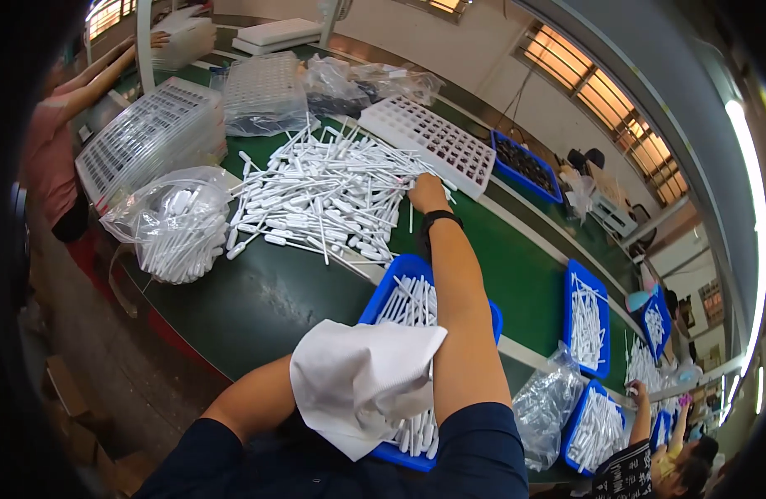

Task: Clean and inspect small white plastic tubes using a cloth at a manual workstation.

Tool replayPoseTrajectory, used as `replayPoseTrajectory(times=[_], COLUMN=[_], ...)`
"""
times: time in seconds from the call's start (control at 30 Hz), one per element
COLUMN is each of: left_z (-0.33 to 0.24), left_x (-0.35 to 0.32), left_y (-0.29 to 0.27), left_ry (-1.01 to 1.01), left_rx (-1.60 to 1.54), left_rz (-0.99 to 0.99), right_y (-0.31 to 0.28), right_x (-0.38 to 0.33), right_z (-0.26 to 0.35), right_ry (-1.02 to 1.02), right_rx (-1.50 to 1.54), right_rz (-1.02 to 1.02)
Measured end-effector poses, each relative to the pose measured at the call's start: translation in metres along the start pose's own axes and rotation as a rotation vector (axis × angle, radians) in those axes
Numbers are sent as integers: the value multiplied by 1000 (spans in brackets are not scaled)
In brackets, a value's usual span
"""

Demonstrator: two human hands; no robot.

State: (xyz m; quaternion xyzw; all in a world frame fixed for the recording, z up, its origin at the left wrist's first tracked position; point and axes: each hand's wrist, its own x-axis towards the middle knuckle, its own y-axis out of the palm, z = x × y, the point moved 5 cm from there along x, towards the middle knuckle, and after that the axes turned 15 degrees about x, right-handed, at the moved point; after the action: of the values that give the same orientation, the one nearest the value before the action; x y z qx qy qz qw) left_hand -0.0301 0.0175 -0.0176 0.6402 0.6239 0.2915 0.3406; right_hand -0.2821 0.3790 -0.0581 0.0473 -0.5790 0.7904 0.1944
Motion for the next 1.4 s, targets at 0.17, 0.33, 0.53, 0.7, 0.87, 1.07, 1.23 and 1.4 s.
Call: replayPoseTrajectory(times=[0.17,0.33,0.53,0.7,0.87,1.07,1.23,1.4], left_z=[8,-4,-1,-23,-34,-15,-8,-3], left_x=[-2,-7,-6,5,5,1,22,39], left_y=[-9,-2,-2,13,38,22,16,-5], left_ry=[144,133,64,435,750,674,583,395], left_rx=[247,197,20,811,1450,1216,1047,845], left_rz=[-11,-27,11,-226,-492,-388,-335,-253], right_y=[14,-6,-92,-176,-159,-135,-132,-128], right_x=[8,-7,-67,-184,-312,-374,-392,-393], right_z=[5,9,43,58,112,140,144,146], right_ry=[73,92,110,239,313,486,434,396], right_rx=[66,-35,435,1068,1510,1396,1300,1312], right_rz=[28,85,-66,-173,-102,127,158,7])
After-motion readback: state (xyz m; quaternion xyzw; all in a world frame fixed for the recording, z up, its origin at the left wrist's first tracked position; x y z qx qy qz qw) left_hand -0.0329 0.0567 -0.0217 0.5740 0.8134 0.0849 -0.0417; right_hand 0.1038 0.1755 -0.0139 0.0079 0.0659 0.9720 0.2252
